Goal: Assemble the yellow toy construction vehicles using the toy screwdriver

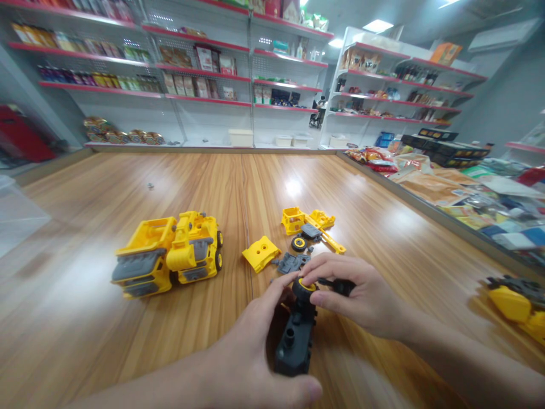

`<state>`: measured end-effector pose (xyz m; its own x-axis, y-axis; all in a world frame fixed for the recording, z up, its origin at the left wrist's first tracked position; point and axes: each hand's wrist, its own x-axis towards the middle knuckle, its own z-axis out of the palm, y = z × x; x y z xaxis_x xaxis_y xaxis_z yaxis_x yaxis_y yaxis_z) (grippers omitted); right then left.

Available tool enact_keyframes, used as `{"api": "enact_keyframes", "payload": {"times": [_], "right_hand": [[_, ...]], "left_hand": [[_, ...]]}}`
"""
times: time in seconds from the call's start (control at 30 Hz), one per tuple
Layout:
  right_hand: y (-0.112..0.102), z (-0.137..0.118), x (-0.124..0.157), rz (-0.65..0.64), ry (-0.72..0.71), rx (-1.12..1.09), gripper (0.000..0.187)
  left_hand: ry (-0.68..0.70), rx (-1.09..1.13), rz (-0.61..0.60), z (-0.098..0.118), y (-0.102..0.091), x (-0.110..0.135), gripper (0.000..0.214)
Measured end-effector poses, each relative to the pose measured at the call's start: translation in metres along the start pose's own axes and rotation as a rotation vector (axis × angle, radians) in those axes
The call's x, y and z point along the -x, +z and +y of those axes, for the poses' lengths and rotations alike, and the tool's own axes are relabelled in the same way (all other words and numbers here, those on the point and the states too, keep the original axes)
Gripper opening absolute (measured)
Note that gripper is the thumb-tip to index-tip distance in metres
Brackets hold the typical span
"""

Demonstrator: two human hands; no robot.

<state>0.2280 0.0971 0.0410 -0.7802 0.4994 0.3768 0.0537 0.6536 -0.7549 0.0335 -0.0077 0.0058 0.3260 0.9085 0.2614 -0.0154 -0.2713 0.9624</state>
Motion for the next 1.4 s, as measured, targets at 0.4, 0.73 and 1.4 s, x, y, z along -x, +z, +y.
{"api": "enact_keyframes", "payload": {"times": [0.4, 0.73, 1.4], "right_hand": [[-0.001, 0.003, -0.001, -0.041, -0.222, 0.138, 0.021], [-0.005, -0.003, 0.001, -0.076, -0.272, 0.275, 0.025], [-0.004, 0.006, 0.001, -0.072, -0.071, 0.066, 0.028]], "left_hand": [[-0.039, -0.383, 0.056, -0.009, 0.003, 0.003, 0.111], [-0.016, -0.462, 0.045, -0.011, 0.005, 0.003, 0.109], [-0.041, -0.4, 0.079, -0.006, 0.003, 0.002, 0.075]]}}
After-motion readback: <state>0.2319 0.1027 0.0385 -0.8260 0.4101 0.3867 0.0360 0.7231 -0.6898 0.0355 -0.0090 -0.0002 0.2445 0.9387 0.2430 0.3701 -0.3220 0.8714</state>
